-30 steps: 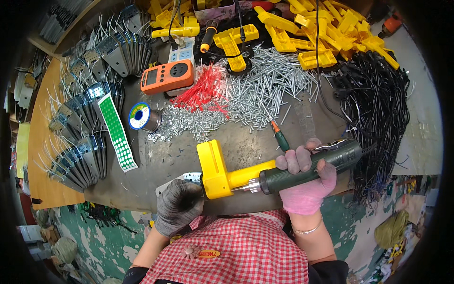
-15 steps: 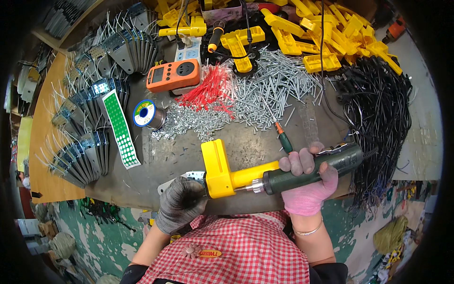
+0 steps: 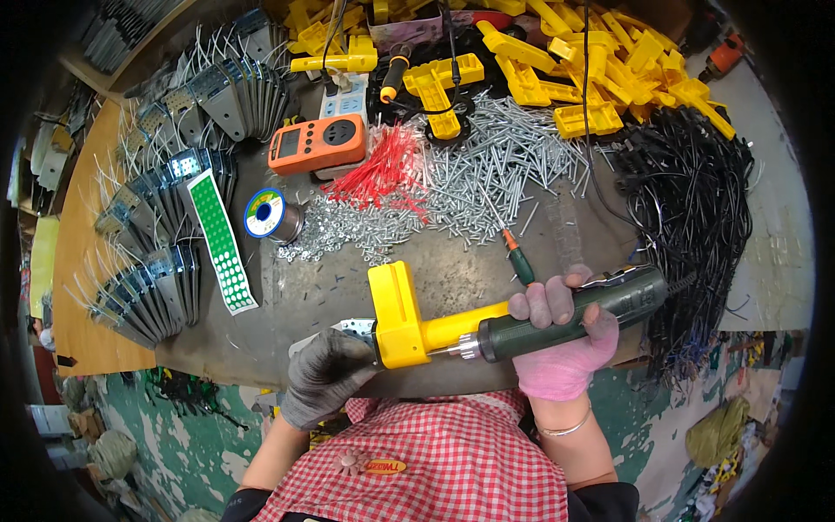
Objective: The person solders wires to metal plates with a soldering iron, then assembles a yellow plastic housing for a handheld device using an electric screwdriver to secure screws.
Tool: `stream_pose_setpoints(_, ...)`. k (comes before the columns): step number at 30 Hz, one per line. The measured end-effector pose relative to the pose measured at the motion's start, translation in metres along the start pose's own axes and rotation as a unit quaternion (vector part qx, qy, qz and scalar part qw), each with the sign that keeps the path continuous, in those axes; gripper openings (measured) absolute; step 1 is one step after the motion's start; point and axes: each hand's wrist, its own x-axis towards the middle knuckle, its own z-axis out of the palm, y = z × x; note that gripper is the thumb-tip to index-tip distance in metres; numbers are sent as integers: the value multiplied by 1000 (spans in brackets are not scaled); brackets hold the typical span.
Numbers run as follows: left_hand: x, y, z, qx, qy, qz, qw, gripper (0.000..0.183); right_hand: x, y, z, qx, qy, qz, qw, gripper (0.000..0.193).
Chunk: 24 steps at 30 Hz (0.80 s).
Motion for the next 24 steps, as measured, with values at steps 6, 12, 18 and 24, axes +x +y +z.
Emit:
stream_pose_setpoints(6, 7, 6, 3, 78, 24, 41, 996, 24, 4, -1, -2, 6, -13, 11, 1000, 30)
stream_pose_setpoints(12, 13, 9, 8, 122, 56, 99, 986, 27, 0, -5, 3, -11, 8, -8, 1000, 31)
stream_pose_setpoints(18, 10, 5, 10, 169, 80, 143, 972, 35, 2, 0, -4, 7, -26, 20, 999, 33)
stream_pose_setpoints(24, -4, -1, 3, 85, 55, 63, 993, 46, 81, -57, 23, -244, 133, 129, 952, 30)
